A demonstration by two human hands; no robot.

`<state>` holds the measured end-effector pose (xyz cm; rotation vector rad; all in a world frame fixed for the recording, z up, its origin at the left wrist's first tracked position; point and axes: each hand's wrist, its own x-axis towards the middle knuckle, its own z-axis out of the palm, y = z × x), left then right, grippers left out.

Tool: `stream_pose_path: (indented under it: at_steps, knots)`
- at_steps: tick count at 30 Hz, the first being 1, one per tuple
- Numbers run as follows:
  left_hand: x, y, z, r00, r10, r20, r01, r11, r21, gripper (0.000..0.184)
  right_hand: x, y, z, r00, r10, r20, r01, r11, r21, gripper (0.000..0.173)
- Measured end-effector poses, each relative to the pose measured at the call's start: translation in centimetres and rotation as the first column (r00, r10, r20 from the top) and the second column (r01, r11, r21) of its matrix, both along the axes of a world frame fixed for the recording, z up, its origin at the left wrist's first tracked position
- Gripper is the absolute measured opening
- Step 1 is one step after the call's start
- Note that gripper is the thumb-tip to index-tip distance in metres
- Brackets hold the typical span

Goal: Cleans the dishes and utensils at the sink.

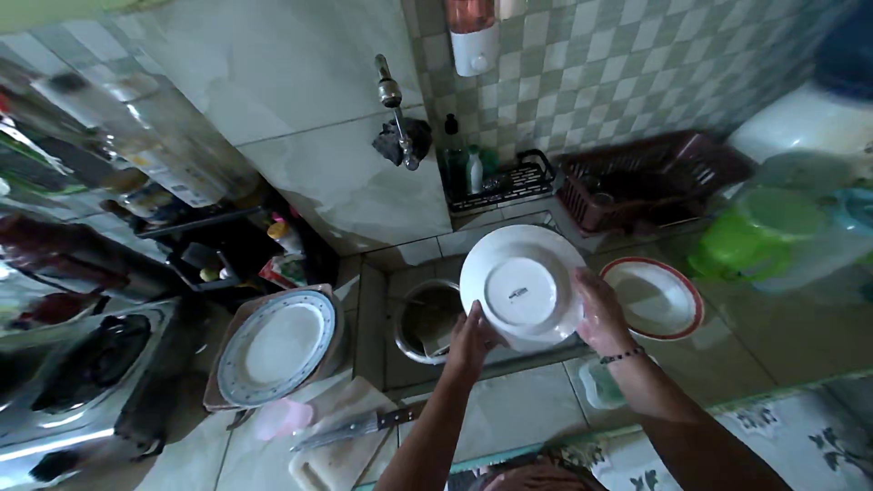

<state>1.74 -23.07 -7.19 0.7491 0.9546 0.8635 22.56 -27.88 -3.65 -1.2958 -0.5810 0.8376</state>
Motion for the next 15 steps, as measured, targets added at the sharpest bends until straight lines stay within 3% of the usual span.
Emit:
stream_pose_path:
  at_steps: [2, 3, 5, 7, 12, 13, 15]
  knots:
    - [0.4, -0.7, 0.3, 0.972, 0.010, 0.233, -0.018, 0.999, 0.033, 0.046, 0.7, 0.3, -1.3, 0.998, 0.009, -0.061, -0.010, 1.000, -0.020, 0.037]
    - [0.7, -0.9, 1.0, 0.966, 0.035, 0.257, -0.049, 0.998, 0.046, 0.044, 1.2, 0.3, -2.0, 0.999, 0.050, 0.018, -0.049, 0.996, -0.069, 0.037]
    - [1.0, -0.9, 2.9, 0.975, 0.127, 0.181, -0.144, 0.986, 0.081, 0.037, 3.1, 0.6, -3.1, 0.920, 0.239, 0.311, -0.148, 0.946, -0.289, 0.040]
    - [1.1, -0.7, 4.1, 0.984, 0.172, 0.053, -0.179, 0.969, 0.169, 0.030, 4.7, 1.7, -3.5, 0.840, 0.355, 0.409, -0.166, 0.888, -0.429, 0.040]
    - [3.0, -2.2, 5.2, 0.979, 0.047, -0.199, 0.027, 0.935, 0.353, 0.024, -0.2, 1.5, 2.1, 0.904, 0.137, 0.405, -0.091, 0.987, -0.131, 0.045]
    - [3.6, -2.5, 5.1, 0.973, 0.025, -0.229, 0.067, 0.921, 0.385, 0.024, -1.8, 1.2, 2.8, 0.872, 0.119, 0.475, -0.101, 0.993, -0.062, 0.041]
    - [4.5, -2.9, 4.4, 0.965, 0.001, -0.262, 0.134, 0.857, 0.498, 0.021, -4.0, 0.6, 3.0, 0.709, 0.116, 0.695, -0.210, 0.976, 0.052, 0.029]
